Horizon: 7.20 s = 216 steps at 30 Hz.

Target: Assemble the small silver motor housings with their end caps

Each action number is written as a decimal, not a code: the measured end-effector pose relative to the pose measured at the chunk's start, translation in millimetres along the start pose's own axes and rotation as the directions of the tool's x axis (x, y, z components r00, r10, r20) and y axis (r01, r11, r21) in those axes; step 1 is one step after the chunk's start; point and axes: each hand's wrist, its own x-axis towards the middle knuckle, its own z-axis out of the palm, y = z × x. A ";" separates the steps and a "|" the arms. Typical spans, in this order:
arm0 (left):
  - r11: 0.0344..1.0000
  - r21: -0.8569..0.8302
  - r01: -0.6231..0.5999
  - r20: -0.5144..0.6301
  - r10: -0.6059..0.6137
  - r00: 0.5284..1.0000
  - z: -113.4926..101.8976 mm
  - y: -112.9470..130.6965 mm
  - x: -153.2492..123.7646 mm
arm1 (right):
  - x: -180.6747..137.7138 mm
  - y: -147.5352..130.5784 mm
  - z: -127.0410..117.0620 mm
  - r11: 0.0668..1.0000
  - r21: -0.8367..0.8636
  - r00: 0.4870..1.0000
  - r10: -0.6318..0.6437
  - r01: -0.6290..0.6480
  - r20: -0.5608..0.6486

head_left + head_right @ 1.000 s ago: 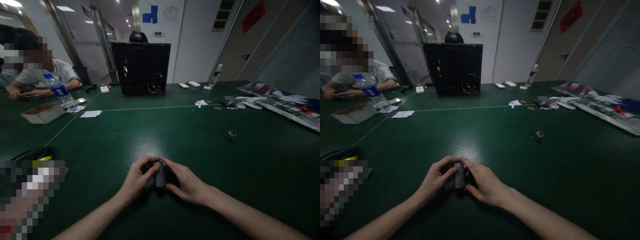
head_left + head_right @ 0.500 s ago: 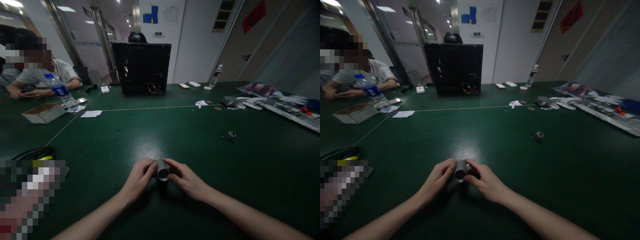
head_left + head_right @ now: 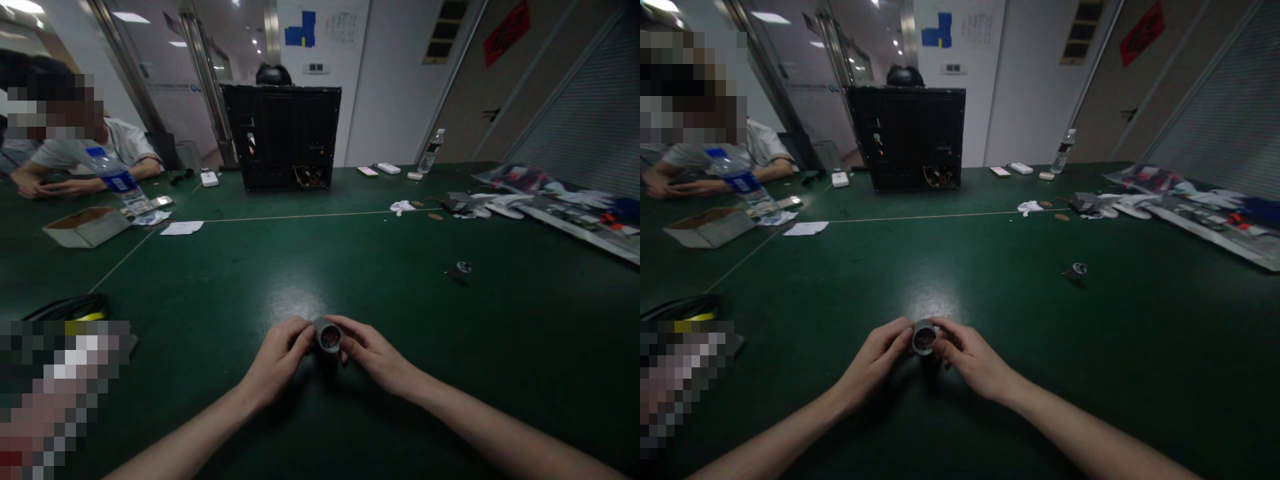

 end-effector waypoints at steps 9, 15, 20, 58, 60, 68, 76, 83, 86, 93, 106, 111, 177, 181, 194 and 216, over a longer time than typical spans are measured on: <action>0.989 -0.145 -0.011 -0.033 0.006 0.999 -1.1 2.8 -1.5 | -2.9 -7.5 2.7 0.993 -0.092 0.997 -0.074 0.073 -0.011; 0.978 -0.209 0.021 -0.014 -0.024 1.000 1.7 2.7 -5.1 | -4.1 -3.9 2.3 0.886 -0.432 0.981 -0.194 0.166 -0.022; 0.982 -0.186 0.021 -0.082 -0.037 0.996 2.8 5.4 -6.0 | -5.1 0.3 0.5 0.808 -0.537 0.963 -0.270 0.240 0.024; 0.992 -0.125 0.027 0.022 -0.025 0.999 2.1 -0.1 -5.3 | -6.8 -9.7 -0.7 0.791 -0.551 0.960 -0.268 0.264 0.076; 0.998 -0.056 0.018 0.044 -0.015 0.999 0.7 0.5 -6.3 | -5.9 -8.0 0.0 0.785 -0.556 0.956 -0.287 0.273 0.064; 0.998 0.045 -0.048 0.170 0.039 0.985 -1.8 12.1 -4.9 | -6.0 -11.0 -1.3 0.829 -0.511 0.966 -0.259 0.226 0.008; 0.990 0.076 -0.116 0.195 0.099 0.976 0.5 9.5 -7.1 | -6.7 -11.1 1.3 0.913 -0.377 0.978 -0.197 0.156 -0.074; 0.990 0.110 -0.085 0.138 0.070 0.988 -0.8 12.9 -4.5 | -4.5 -10.1 1.0 0.940 -0.306 0.977 -0.190 0.153 -0.094; 0.999 0.021 -0.033 0.073 0.031 0.997 -1.4 10.8 -5.4 | -5.0 -9.9 0.4 0.930 -0.336 0.975 -0.196 0.150 -0.107; 0.974 -0.110 -0.199 -0.041 0.196 0.980 -2.2 7.9 -13.7 | -11.0 -14.2 1.0 0.885 -0.390 0.950 -0.304 0.255 -0.070; 0.940 -0.006 -0.342 -0.051 0.341 0.939 -2.0 8.1 -16.0 | -12.9 -10.7 -0.4 0.806 -0.452 0.909 -0.415 0.382 0.029; 0.940 -0.002 -0.342 -0.050 0.341 0.939 -1.2 5.4 -16.1 | -13.6 -15.4 -0.1 0.799 -0.450 0.906 -0.418 0.400 0.063; 0.992 -0.090 -0.091 -0.053 0.087 0.995 1.1 7.0 -12.9 | -12.4 -14.8 -2.4 0.852 -0.413 0.940 -0.340 0.323 0.033; 0.993 -0.102 -0.055 -0.026 0.052 0.998 0.0 6.8 -11.7 | -11.0 -13.1 -1.8 0.864 -0.411 0.953 -0.303 0.289 0.034; 0.998 -0.045 -0.035 0.042 0.037 0.998 -0.9 8.2 -10.7 | -9.8 -10.3 -0.9 0.840 -0.445 0.947 -0.313 0.311 0.071; 0.981 -0.079 -0.180 0.036 0.183 0.982 -1.8 -1.1 -15.5 | -6.8 0.2 -2.2 0.528 -0.703 0.856 -0.461 0.476 0.234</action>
